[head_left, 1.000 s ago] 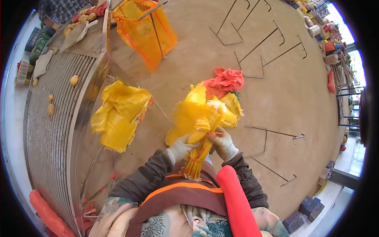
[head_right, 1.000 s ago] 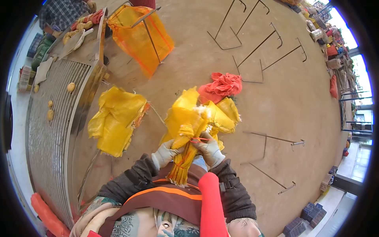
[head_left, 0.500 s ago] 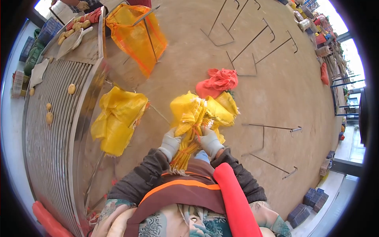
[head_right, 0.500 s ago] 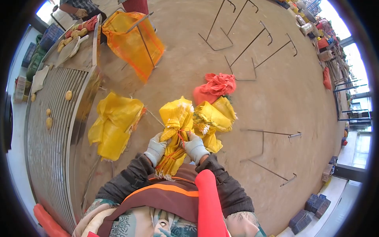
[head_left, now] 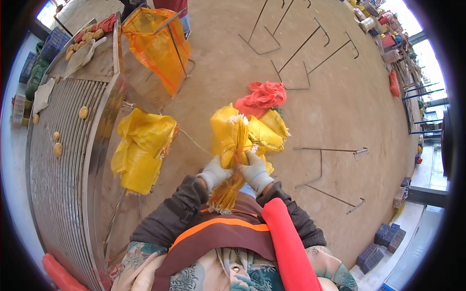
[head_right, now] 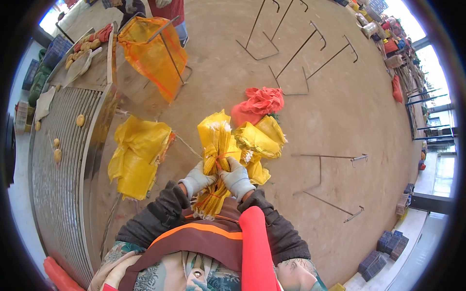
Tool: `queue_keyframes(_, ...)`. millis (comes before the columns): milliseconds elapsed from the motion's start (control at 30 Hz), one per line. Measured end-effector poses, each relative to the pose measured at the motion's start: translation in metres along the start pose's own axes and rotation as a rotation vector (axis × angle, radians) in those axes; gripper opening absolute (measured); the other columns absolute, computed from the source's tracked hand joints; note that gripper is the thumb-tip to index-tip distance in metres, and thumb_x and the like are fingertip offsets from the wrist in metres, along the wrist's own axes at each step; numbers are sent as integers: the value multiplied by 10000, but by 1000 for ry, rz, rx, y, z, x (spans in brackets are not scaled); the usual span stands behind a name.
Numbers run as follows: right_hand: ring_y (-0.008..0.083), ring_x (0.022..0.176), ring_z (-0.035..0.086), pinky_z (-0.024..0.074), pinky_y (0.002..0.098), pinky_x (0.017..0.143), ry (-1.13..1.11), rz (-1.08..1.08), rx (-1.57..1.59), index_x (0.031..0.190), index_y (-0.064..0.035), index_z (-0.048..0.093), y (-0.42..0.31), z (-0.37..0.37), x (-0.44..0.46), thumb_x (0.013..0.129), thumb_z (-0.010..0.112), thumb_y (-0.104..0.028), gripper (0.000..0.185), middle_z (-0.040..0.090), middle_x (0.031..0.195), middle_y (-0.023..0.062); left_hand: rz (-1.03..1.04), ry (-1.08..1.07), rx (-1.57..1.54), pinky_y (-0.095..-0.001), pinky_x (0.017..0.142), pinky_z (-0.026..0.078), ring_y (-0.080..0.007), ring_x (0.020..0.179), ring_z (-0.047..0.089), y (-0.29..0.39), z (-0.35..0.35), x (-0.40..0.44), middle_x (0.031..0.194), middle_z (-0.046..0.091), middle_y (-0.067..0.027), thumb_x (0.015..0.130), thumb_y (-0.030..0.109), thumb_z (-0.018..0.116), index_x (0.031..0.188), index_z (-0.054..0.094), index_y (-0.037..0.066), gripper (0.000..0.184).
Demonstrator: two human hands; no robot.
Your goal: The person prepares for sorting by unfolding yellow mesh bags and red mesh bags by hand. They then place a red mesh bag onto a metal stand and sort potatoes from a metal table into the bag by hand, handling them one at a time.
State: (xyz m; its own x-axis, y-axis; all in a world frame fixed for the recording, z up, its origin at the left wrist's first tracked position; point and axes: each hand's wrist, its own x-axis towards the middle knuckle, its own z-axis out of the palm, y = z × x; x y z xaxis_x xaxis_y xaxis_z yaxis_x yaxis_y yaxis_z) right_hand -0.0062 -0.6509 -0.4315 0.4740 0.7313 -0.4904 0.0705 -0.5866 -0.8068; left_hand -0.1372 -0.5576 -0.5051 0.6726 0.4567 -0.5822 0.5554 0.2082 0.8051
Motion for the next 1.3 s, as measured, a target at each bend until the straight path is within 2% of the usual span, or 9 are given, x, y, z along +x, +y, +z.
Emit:
queue_keyframes(167, 222, 830, 619, 476, 291, 745, 161, -118, -124, 1119, -14, 522, -5, 0, -2, 777, 575, -48, 347, 636, 920, 164, -139, 91, 416, -290, 830, 462, -205, 977, 596, 73, -2, -23, 1054, 617, -138, 745, 116, 677, 1189, 461, 29, 501)
queue_keyframes(400, 357, 922, 573, 461, 399, 792, 492, -123, -313, 999, -48, 569, -19, 3, -15, 714, 598, -60, 287, 588, 976, 160, 110, 268, 209, -313, 810, 463, -278, 953, 610, 50, -29, -25, 979, 631, -168, 766, 94, 615, 1079, 512, 29, 336)
queue_keyframes(600, 211, 885, 511, 408, 365, 767, -50, -1239, -795, 830, -130, 569, -38, -13, -9, 725, 625, -237, 160, 540, 854, 18, 28, 229, 387, -329, 797, 470, -289, 936, 611, 86, -54, -35, 974, 630, -175, 753, 133, 631, 1089, 513, 32, 370)
queue_keyframes(800, 192, 841, 514, 387, 357, 817, -59, -1047, -1426, 729, -129, 593, -41, 15, -15, 714, 568, -215, 91, 569, 778, -7, 6, 160, 340, -340, 819, 462, -311, 962, 598, 90, -62, -31, 1008, 620, -187, 738, 205, 666, 1136, 503, 39, 460)
queue_keyframes(1000, 187, 829, 543, 393, 356, 846, -171, -1097, -1127, 627, -141, 638, -77, 0, 7, 647, 572, -188, 84, 555, 717, -4, -79, 157, 412, -351, 883, 425, -330, 998, 571, 90, -77, -31, 1022, 609, -161, 703, 235, 709, 1162, 491, 38, 545)
queue_keyframes(1067, 176, 930, 524, 364, 368, 912, -237, -1182, -1077, 650, -159, 604, -79, -5, 10, 614, 564, -191, 62, 536, 810, -18, 652, 548, 665, -394, 944, 373, -298, 1040, 552, 92, -76, -39, 1013, 600, -104, 676, 183, 700, 1096, 518, 54, 476)
queue_keyframes(1100, 176, 930, 524, 364, 368, 912, -243, -1187, -1079, 650, -159, 604, -81, -8, 13, 614, 564, -191, 62, 536, 810, -18, 649, 554, 662, -394, 944, 373, -298, 1040, 552, 94, -81, -39, 1013, 600, -104, 676, 183, 700, 1096, 518, 54, 476)
queue_keyframes(1167, 163, 918, 526, 376, 368, 911, -266, -1361, -1028, 684, -166, 589, -87, -14, 17, 623, 564, -195, 72, 534, 808, -13, 1127, 153, 897, -460, 986, 309, -252, 1087, 524, 98, -93, -39, 1022, 579, -70, 679, 119, 655, 1041, 536, 76, 384)
queue_keyframes(1300, 157, 802, 553, 401, 364, 902, -372, -1342, -1158, 662, -161, 521, -116, -39, 6, 623, 563, -173, 59, 525, 711, -26, 1002, -186, 884, -541, 1049, 191, -236, 1169, 476, 141, -103, -71, 1117, 550, -93, 727, 216, 601, 1071, 537, 120, 362)
